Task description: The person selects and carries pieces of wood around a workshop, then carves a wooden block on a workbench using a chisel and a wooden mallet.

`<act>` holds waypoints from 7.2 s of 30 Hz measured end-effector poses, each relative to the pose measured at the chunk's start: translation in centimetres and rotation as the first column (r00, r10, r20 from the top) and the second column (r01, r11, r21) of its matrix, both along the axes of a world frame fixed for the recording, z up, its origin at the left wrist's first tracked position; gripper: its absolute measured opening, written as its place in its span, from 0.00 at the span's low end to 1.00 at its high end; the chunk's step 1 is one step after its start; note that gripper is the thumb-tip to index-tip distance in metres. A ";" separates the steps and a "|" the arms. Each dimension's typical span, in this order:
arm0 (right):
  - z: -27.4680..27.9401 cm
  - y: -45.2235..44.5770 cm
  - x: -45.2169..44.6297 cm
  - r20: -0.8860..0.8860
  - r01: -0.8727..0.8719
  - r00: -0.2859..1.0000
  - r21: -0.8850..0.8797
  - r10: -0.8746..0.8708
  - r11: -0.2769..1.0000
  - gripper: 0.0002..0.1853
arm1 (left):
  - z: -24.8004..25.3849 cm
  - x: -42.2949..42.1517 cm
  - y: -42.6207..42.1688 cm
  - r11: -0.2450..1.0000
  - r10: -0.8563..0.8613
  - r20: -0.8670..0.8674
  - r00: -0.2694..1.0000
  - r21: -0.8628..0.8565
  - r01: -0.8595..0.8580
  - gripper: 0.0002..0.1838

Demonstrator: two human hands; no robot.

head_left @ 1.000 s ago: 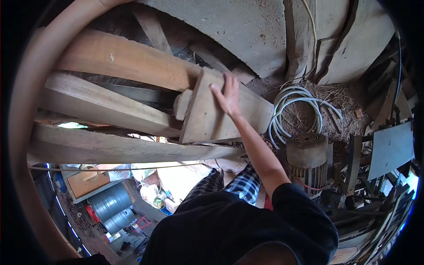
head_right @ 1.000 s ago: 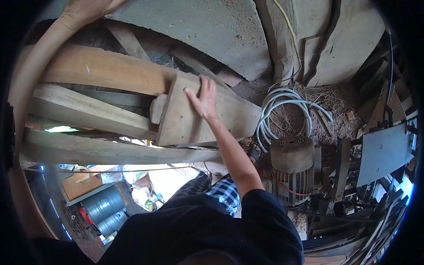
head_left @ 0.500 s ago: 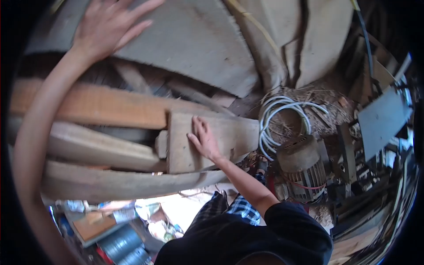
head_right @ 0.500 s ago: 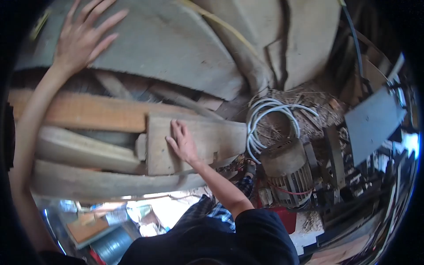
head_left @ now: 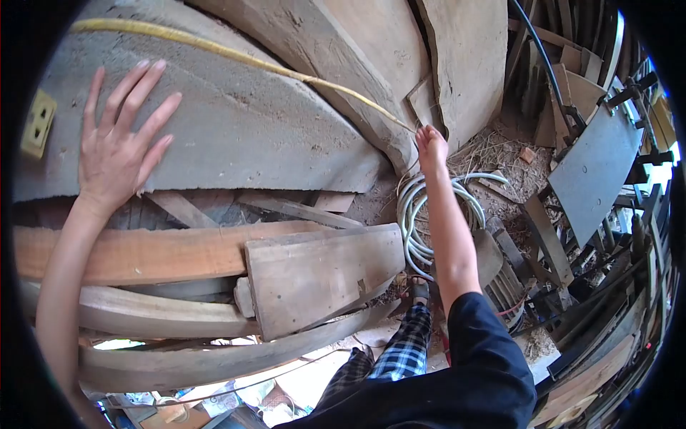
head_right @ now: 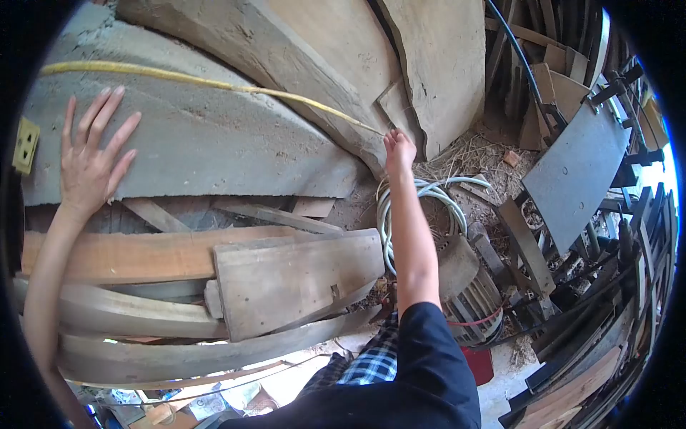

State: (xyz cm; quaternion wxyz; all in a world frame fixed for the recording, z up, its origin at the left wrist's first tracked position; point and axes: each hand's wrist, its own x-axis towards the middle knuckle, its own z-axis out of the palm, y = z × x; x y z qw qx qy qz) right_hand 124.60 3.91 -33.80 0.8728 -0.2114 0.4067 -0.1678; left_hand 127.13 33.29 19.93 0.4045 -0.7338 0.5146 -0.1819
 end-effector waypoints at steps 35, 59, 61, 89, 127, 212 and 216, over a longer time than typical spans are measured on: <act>-10.7 0.8 10.5 -0.112 0.314 0.914 0.805 -0.390 0.503 0.09 | 0.1 0.1 -0.9 0.984 -0.040 0.093 0.995 0.178 0.023 0.26; -6.7 13.3 -4.5 -0.101 0.247 0.938 0.867 -0.333 0.432 0.09 | 0.2 0.2 -1.4 0.987 -0.072 0.047 0.996 0.149 0.064 0.23; -7.5 13.8 -5.0 -0.101 0.229 0.950 0.869 -0.295 0.438 0.09 | 0.1 0.1 -1.6 0.987 -0.066 0.051 0.997 0.148 0.057 0.23; 5.4 16.7 -3.3 -0.638 -0.517 0.760 -0.483 0.121 0.706 0.51 | -0.1 -0.2 -0.8 0.996 -0.010 0.023 1.000 0.087 0.008 0.33; 3.5 13.9 -5.7 -0.949 0.234 0.315 0.043 0.034 -0.971 0.10 | -0.4 0.4 0.4 0.999 0.036 -0.057 0.998 -0.001 -0.037 0.36; 39.9 3.9 -108.5 -0.565 -0.224 0.763 -0.687 -0.314 0.691 0.26 | -36.8 -61.9 11.4 0.041 -0.867 -0.290 -0.405 0.769 -0.638 0.24; 34.5 4.8 -111.5 -0.650 -0.253 0.722 -0.565 -0.235 0.785 0.27 | -36.1 -64.8 13.8 -0.150 -0.817 -0.474 -0.327 0.723 -0.674 0.25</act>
